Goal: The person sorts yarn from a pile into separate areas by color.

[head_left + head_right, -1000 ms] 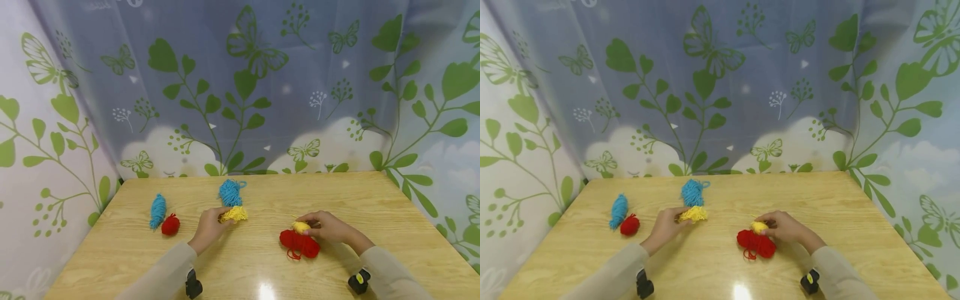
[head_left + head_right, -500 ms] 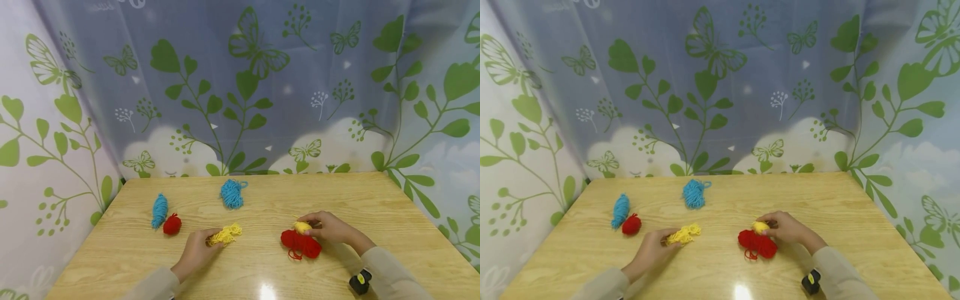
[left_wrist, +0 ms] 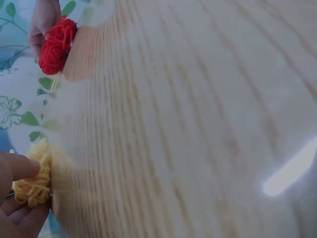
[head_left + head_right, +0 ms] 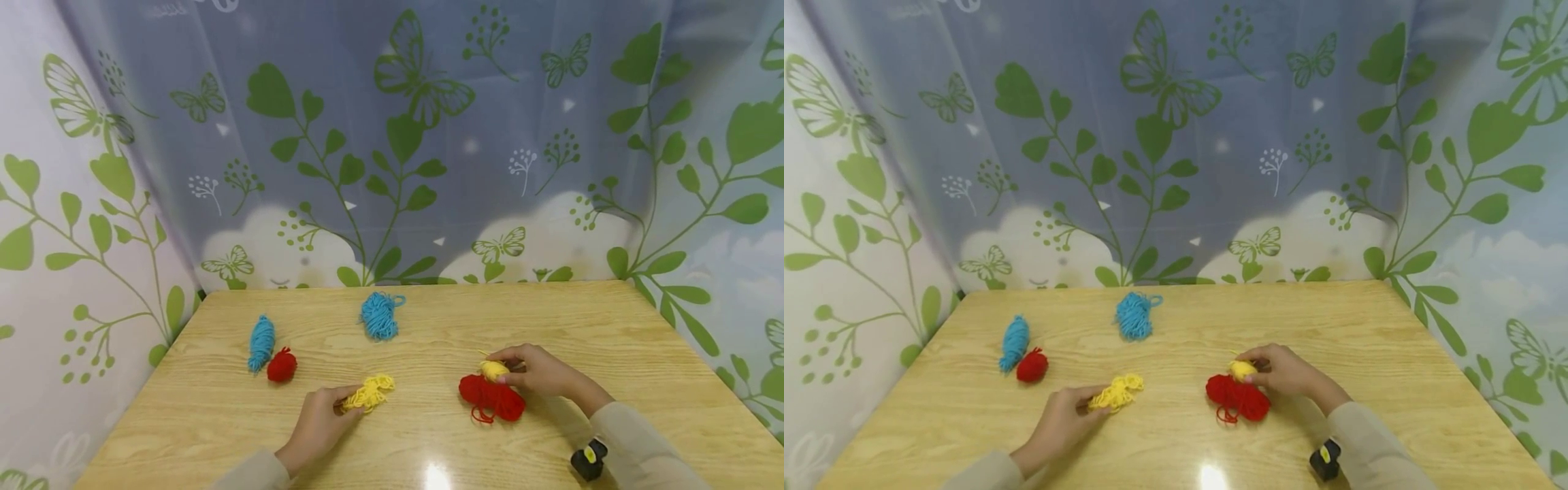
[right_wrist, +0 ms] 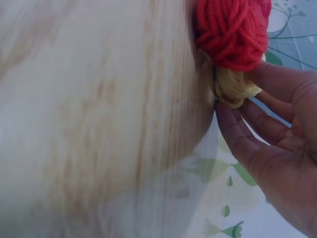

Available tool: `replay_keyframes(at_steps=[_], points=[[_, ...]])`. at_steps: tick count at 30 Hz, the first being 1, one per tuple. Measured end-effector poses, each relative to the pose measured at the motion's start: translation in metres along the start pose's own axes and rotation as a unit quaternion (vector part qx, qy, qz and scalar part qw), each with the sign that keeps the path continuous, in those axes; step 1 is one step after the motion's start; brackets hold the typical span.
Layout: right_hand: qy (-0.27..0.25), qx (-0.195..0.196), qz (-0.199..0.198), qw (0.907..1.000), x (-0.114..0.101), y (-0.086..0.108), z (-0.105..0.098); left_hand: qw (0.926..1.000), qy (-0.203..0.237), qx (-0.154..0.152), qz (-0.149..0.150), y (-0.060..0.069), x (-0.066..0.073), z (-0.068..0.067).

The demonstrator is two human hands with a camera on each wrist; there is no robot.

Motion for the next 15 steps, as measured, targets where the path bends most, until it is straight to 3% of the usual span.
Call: replay_keyframes(at_steps=[7, 15], points=[[0.002, 0.012, 0.008, 0.9999, -0.0003, 0.0004, -0.0010, 0.9999, 0.005, -0.001, 0.009, -0.0003, -0.0012, 0.0008], [-0.014, 0.074, 0.052, 0.9958, 0.0048, 0.0038, -0.0038, 0.9998, 0.015, 0.002, 0.012, 0.0002, -0.0026, 0.0029]])
Point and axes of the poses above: each hand's wrist, its own y-axis away from the middle knuckle, its own z-axis out of the palm, x = y × z, the point moved 4 cm from there along -y, towards the middle knuckle, and after that the axes turned 3 degrees about -y, right-handed, at the moved point
